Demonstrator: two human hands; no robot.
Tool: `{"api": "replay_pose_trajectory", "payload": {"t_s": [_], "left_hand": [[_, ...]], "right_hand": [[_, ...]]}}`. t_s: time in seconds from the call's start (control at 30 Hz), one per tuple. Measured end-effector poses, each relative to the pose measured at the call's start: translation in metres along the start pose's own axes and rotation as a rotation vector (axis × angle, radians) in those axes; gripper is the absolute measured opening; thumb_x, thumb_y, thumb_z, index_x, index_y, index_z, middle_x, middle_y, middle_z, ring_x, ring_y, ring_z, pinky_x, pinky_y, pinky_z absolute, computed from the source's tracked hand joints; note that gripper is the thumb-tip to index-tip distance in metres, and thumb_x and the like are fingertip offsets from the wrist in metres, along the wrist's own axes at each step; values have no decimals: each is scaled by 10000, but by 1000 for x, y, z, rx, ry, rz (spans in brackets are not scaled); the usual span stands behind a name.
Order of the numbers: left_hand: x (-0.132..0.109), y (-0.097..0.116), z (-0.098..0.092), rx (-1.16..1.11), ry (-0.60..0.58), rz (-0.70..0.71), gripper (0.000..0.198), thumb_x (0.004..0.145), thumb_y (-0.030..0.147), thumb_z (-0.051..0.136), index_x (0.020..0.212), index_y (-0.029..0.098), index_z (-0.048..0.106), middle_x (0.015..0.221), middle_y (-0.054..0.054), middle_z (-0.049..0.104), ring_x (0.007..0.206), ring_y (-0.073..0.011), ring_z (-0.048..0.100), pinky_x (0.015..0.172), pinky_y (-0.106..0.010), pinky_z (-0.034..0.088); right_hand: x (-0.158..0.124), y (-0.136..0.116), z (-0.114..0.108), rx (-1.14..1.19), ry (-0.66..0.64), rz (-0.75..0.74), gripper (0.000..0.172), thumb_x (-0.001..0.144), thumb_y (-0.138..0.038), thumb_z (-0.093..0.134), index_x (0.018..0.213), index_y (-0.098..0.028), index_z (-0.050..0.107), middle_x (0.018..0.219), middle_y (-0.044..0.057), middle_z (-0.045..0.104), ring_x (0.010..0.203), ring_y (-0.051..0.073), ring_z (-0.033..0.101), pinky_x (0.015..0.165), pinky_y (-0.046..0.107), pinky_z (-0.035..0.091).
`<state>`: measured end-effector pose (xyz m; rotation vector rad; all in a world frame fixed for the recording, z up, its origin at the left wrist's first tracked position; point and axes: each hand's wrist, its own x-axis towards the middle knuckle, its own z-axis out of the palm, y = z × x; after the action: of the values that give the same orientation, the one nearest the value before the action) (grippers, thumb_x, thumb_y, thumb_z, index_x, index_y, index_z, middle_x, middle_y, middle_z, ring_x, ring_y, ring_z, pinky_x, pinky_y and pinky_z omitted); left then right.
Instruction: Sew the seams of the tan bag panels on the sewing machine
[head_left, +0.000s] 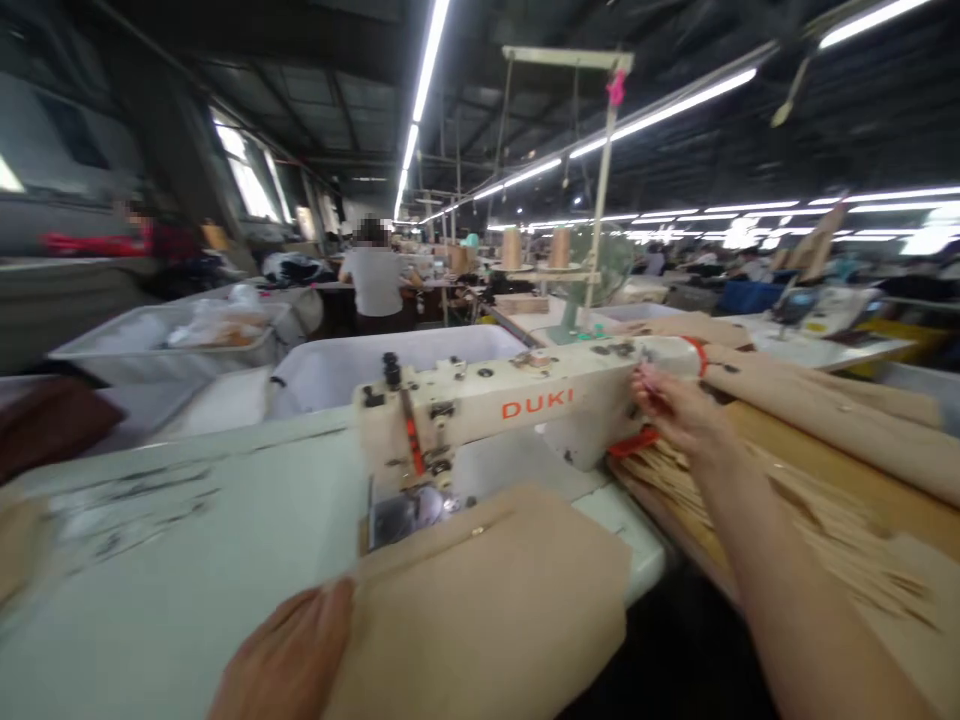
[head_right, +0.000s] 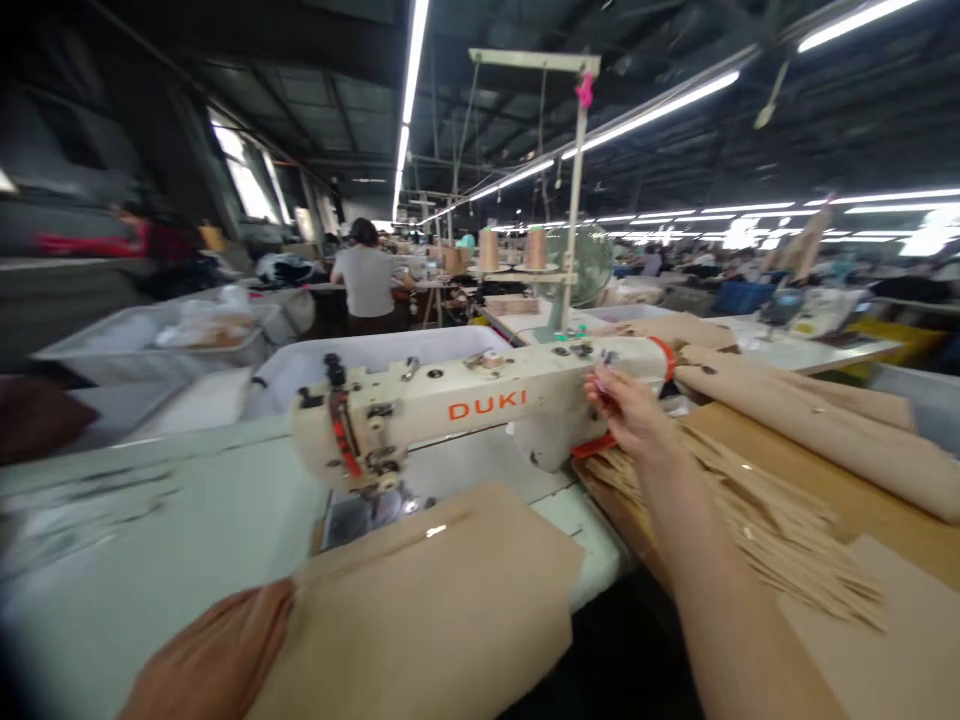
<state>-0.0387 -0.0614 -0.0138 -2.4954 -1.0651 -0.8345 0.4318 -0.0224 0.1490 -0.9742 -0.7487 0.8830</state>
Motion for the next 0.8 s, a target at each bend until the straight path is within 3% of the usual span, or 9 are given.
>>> {"api": "replay_pose_trajectory", "payload": {"t_s": [0.07, 0.13, 0.2, 0.27, 0.37, 0.47, 0.8], "left_hand": [[2, 6, -8, 73, -83, -35, 213, 998, 135, 348, 989, 208, 548, 794, -43, 669, 772, -224, 683, 766, -365, 572], [7, 10, -9, 119, -123, -81, 209, 987, 106, 342, 991, 204, 527, 815, -54, 672, 807, -232, 686, 787, -369, 565], [9, 14, -8, 141, -144, -114, 202, 984, 95, 347, 991, 201, 518, 818, -56, 668, 825, -231, 688, 800, -364, 557], [8, 16, -8, 145, -150, -127, 197, 984, 94, 350, 1000, 198, 517, 814, -55, 665, 837, -233, 687, 805, -365, 552], [5, 15, -9, 132, -132, -120, 193, 993, 115, 349, 1026, 198, 521, 846, -62, 675, 865, -241, 683, 800, -370, 546], [4, 14, -9, 119, -111, -112, 192, 995, 124, 346, 1001, 204, 521, 834, -55, 672, 846, -235, 679, 795, -367, 537], [1, 13, -7, 118, -141, -166, 196, 992, 121, 338, 969, 212, 510, 810, -42, 662, 824, -226, 673, 759, -346, 517]], "right_hand": [[-30, 25, 1, -32, -91, 95, 295, 756, -199, 785, 1015, -164, 648, 728, -9, 622, 576, 80, 583, 527, 131, 523], [-73, 61, 11, -283, -313, 74, 351, 857, -350, 709, 1160, -202, 613, 863, 30, 660, 664, 123, 624, 590, 200, 551], [-122, 100, 36, -599, -549, 1, 271, 967, -441, 526, 1058, -205, 624, 842, 44, 662, 639, 157, 615, 584, 270, 545], [-163, 134, 71, -898, -715, -154, 333, 1034, -398, 357, 953, -224, 629, 870, 43, 666, 779, 199, 646, 735, 338, 545], [-190, 165, 124, -1281, -713, -332, 273, 1028, -321, 391, 938, -220, 627, 921, 48, 659, 828, 242, 649, 750, 387, 531], [-189, 178, 156, -1454, -636, -391, 167, 980, -338, 540, 961, -207, 640, 980, 54, 658, 890, 263, 642, 768, 400, 528], [-182, 202, 170, -1415, -618, -486, 149, 960, -335, 595, 930, -201, 651, 956, 41, 656, 909, 231, 608, 789, 364, 501]]}}
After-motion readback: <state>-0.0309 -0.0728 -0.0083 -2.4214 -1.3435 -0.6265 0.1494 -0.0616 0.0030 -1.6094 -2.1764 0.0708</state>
